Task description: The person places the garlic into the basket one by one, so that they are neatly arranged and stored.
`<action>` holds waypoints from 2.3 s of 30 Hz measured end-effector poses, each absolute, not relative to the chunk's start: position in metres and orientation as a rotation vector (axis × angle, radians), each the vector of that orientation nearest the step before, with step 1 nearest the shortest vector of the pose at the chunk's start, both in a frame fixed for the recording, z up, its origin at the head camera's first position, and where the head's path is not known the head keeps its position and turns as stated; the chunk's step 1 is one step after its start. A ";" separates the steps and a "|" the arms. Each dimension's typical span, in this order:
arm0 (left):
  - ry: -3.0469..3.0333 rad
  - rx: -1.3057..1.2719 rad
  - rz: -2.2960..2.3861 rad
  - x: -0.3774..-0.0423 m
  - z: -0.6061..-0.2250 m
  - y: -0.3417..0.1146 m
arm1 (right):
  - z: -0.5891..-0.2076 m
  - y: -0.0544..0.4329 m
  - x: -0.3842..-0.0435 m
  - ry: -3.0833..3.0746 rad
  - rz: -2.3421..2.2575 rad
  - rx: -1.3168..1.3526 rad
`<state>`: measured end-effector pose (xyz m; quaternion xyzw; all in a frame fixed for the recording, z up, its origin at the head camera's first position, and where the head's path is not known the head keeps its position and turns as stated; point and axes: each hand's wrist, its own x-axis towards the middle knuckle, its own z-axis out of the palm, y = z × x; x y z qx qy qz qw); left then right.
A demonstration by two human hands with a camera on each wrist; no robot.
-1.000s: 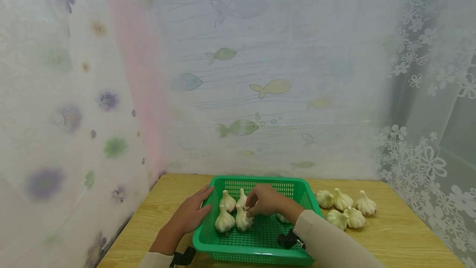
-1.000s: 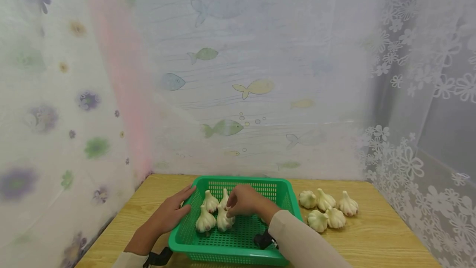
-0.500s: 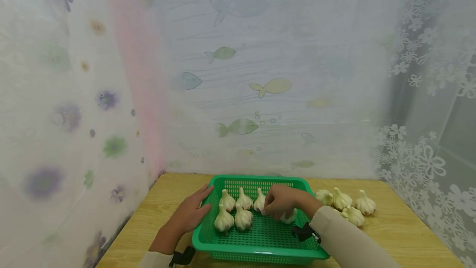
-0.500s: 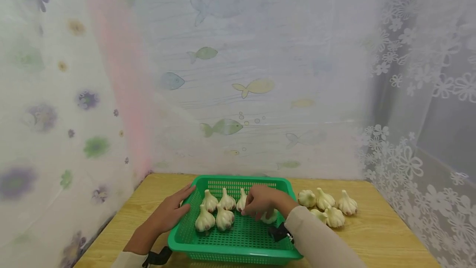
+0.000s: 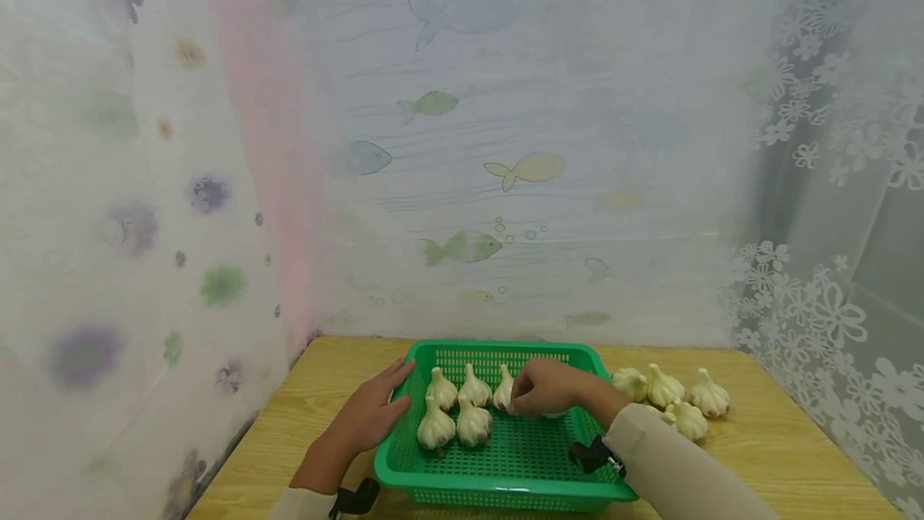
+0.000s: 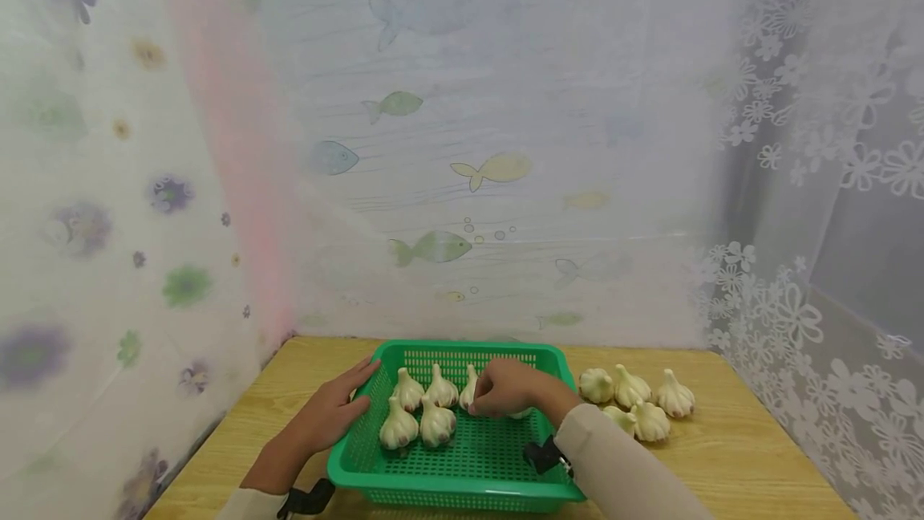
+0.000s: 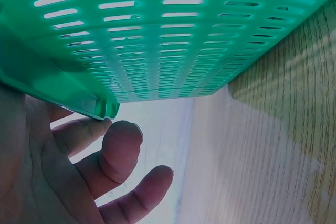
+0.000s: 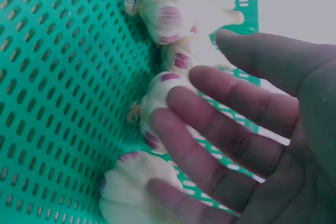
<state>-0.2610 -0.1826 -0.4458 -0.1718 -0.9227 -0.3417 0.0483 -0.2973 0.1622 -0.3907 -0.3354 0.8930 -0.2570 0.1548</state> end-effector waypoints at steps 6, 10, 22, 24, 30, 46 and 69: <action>-2.814 -0.517 -1.049 -0.262 -0.447 -0.183 | -0.389 0.162 -0.302 2.542 -0.839 -0.990; -2.813 -0.515 -1.043 -0.263 -0.447 -0.183 | -0.385 0.166 -0.303 2.573 -0.839 -0.999; -2.815 -0.511 -1.041 -0.265 -0.446 -0.183 | -0.369 0.187 -0.308 2.651 -0.912 -1.003; -2.819 -0.515 -1.036 -0.267 -0.446 -0.184 | -0.367 0.192 -0.309 2.675 -0.932 -0.969; -2.819 -0.532 -1.039 -0.272 -0.447 -0.187 | -0.361 0.207 -0.309 2.701 -1.018 -0.918; -2.826 -0.488 -1.034 -0.249 -0.445 -0.178 | -0.355 0.255 -0.275 2.791 -1.160 -0.923; -2.824 -0.478 -1.053 -0.245 -0.444 -0.176 | -0.377 0.326 -0.233 2.979 -1.480 -0.552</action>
